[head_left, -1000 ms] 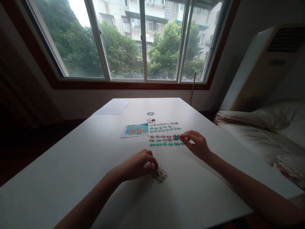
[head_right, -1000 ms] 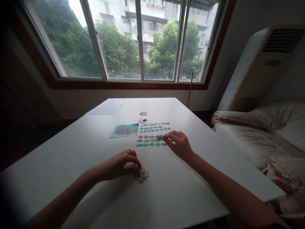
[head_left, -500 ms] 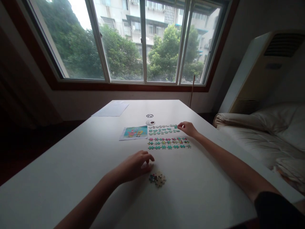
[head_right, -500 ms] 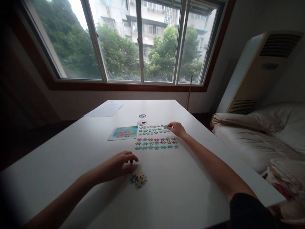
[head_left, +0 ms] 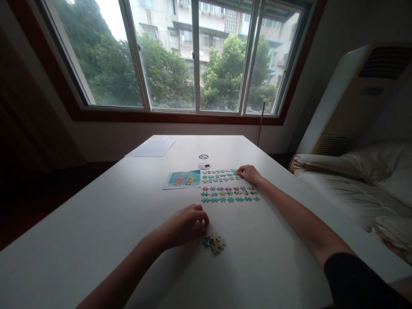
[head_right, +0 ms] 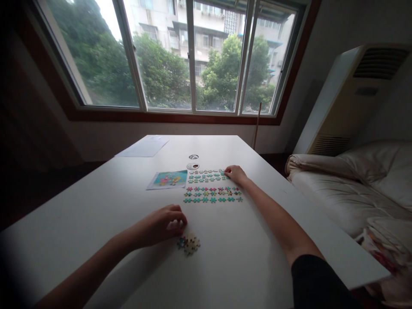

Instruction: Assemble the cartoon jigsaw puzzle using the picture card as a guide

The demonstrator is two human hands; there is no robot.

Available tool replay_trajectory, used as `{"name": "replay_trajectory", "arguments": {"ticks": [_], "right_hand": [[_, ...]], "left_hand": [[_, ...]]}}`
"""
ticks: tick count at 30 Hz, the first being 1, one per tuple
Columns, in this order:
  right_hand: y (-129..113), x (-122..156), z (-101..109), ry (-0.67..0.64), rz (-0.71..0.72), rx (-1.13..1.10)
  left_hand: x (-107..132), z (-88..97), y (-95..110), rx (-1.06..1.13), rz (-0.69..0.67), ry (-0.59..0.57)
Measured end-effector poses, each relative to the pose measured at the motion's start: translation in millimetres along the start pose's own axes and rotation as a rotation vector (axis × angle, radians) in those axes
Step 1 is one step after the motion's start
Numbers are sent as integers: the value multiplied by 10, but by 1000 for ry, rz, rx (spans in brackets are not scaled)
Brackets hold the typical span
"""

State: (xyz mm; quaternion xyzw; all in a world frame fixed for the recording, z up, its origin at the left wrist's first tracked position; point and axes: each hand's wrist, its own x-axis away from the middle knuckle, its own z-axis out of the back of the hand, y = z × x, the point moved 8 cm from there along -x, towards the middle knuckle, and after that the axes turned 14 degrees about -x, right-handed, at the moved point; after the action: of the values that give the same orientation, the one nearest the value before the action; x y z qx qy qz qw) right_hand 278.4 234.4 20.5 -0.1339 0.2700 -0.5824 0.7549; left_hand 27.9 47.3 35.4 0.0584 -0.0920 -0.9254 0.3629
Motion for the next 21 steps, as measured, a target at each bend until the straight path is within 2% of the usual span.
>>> {"name": "replay_trajectory", "arguments": {"ticks": [7,11,14,18,21], "right_hand": [[-83,31,56,-16,38,29],[-278,126,154,11,91,33],[-579,318,167,24,165,12],[-1100,779,47,-11,297,-46],[-1510,1194,-42,-35,503,-149]], "left_hand": [[-12,28,39,-10,-3,35],[-17,52,35,55,-1,93],[-43,94,-33,158,60,177],[-83,127,-168,373,210,285],[-99,75,-221,573,299,305]]}}
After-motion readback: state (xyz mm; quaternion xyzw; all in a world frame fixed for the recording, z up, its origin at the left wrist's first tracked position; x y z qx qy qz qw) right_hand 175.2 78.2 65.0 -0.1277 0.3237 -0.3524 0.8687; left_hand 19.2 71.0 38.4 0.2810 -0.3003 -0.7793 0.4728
